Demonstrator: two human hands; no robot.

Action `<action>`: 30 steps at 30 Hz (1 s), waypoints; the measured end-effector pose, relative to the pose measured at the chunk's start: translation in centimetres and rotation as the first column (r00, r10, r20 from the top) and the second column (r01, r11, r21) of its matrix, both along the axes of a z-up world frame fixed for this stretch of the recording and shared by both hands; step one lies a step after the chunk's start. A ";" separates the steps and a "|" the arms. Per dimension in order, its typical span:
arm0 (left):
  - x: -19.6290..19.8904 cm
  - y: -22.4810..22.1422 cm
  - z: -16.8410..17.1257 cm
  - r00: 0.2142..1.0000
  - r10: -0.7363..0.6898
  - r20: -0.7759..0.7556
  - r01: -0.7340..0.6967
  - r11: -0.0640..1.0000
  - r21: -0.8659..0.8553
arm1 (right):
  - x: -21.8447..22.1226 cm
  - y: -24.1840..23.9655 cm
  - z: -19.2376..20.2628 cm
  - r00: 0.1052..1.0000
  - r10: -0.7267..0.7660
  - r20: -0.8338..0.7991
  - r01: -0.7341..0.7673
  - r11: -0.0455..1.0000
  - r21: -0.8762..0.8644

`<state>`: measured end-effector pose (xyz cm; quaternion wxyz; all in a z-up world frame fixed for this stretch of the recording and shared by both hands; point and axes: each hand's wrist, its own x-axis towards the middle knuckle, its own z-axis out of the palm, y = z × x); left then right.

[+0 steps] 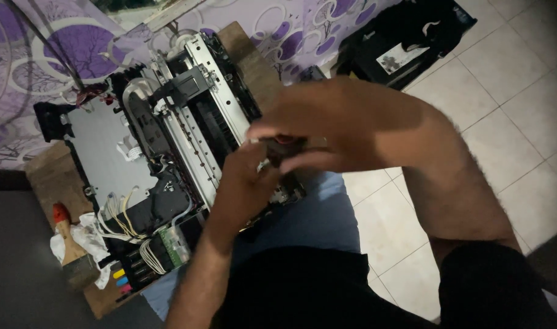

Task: Disassembling a printer to access and remove the internal circuit board using a screwdriver.

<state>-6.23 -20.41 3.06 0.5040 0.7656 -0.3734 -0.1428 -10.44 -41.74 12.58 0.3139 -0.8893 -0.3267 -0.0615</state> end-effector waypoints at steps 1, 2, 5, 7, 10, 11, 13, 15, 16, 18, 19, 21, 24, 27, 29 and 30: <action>-0.1 -0.2 0.4 1.000 0.002 0.001 -0.002 1.000 0.000 | -0.1 0.4 -0.1 1.000 0.002 0.001 -0.002 1.000 0.000; -0.2 -0.4 0.7 1.000 0.027 -0.005 -0.027 1.000 0.011 | -0.2 0.7 -0.2 0.994 -0.105 0.015 0.106 0.990 -0.096; -0.6 -0.5 0.8 0.998 0.050 -0.027 -0.050 0.998 -0.022 | -0.6 1.2 -0.3 0.974 -0.198 0.114 0.215 0.962 -0.166; -0.5 -0.2 0.3 0.998 0.054 -0.044 -0.057 0.996 -0.065 | -0.8 1.0 0.1 0.965 -0.178 0.191 0.207 0.968 -0.143; -0.3 0.1 0.0 0.991 0.133 -0.033 -0.131 0.990 0.051 | -1.0 0.4 0.8 0.989 0.021 0.144 -0.008 0.995 -0.096; -0.3 0.2 0.2 0.994 0.091 -0.058 -0.091 0.996 0.014 | -0.8 0.4 0.9 0.992 0.042 0.115 -0.034 0.997 -0.068; -0.4 0.1 0.3 0.996 0.040 -0.078 -0.042 0.999 -0.025 | -0.8 0.4 1.0 0.995 0.055 0.089 -0.051 0.998 -0.041; -0.8 0.2 -0.1 0.982 0.057 -0.182 -0.061 0.998 -0.014 | -0.8 0.7 0.7 0.979 -0.129 0.155 0.145 0.985 -0.098; -0.8 0.1 0.0 0.982 0.060 -0.181 -0.063 0.998 -0.012 | -0.8 0.8 0.4 0.980 -0.127 0.156 0.143 0.985 -0.096; -0.9 0.0 0.2 0.997 0.015 -0.082 -0.022 0.996 -0.088 | -0.7 0.8 0.0 0.939 -0.180 0.293 0.236 0.957 -0.169; -0.8 0.0 0.1 0.997 0.012 -0.080 -0.019 0.996 -0.089 | -0.6 1.0 0.1 0.938 -0.182 0.295 0.239 0.956 -0.170; -0.7 0.2 -0.1 0.982 0.047 -0.182 -0.054 0.998 -0.033 | -0.4 1.6 0.3 0.964 -0.192 0.183 0.222 0.962 -0.160; 0.2 0.5 -1.5 0.990 -0.019 -0.142 0.010 0.998 -0.063 | -0.4 1.4 0.0 0.991 -0.029 0.128 0.042 0.994 -0.101; 0.1 0.4 -0.1 0.979 -0.024 -0.204 0.020 1.000 -0.019 | 0.0 2.1 1.4 0.950 -0.119 -0.288 0.048 0.969 -0.242; -0.2 -0.1 0.1 0.958 0.010 -0.286 -0.021 0.999 -0.033 | -0.3 1.8 1.0 0.967 -0.175 -0.188 0.129 0.963 -0.235; -0.3 -0.1 0.2 0.930 0.050 -0.364 -0.069 0.997 -0.040 | -0.4 1.8 0.8 0.971 -0.224 -0.083 0.202 0.956 -0.215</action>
